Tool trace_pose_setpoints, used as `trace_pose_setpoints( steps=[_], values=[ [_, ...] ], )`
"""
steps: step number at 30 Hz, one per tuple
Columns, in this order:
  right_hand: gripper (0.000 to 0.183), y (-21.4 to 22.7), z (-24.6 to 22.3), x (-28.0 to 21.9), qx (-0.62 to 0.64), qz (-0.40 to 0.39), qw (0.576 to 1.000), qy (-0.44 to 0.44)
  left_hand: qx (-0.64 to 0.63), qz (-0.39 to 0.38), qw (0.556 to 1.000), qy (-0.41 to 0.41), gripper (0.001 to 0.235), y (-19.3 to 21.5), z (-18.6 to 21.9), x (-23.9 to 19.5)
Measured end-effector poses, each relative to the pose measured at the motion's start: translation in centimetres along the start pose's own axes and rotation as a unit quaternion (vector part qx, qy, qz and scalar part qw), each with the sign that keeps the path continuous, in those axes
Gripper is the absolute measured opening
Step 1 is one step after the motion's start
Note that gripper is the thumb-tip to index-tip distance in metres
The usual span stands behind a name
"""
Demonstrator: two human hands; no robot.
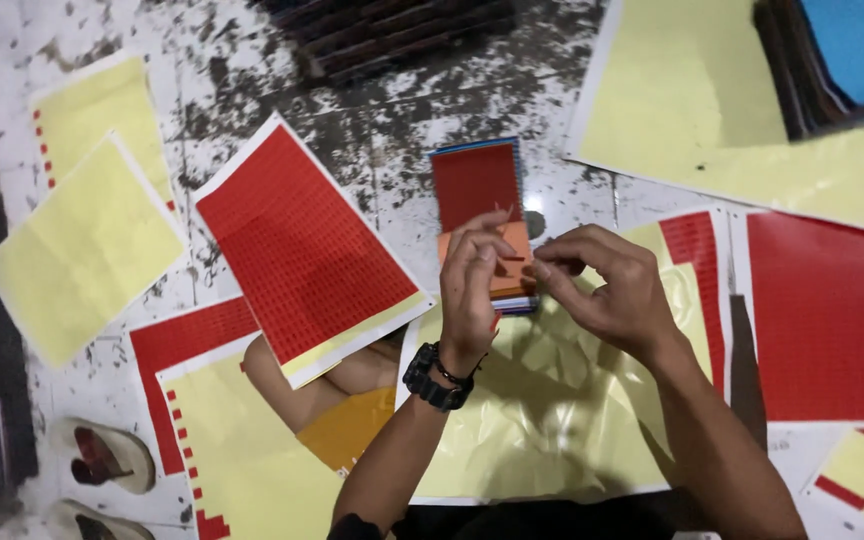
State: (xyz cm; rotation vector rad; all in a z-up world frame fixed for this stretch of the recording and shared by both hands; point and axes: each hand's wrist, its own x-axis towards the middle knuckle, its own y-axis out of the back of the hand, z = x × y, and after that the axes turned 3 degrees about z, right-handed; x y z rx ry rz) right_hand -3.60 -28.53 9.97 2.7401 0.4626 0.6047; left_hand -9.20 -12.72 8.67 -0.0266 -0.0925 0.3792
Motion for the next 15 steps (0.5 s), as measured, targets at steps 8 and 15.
trace_pose_setpoints(
  steps=[8, 15],
  values=[
    [0.002, -2.5, -0.4, 2.1, -0.015, -0.093, 0.995, 0.022, 0.003, 0.036, 0.999, 0.034, 0.038, 2.5, 0.2, 0.2],
    [0.009, -3.4, 5.4, 6.2, -0.172, -0.112, 0.976, 0.072, 0.198, 0.080, 0.977, 0.004, 0.044, 5.7, -0.5, 2.2]
  ],
)
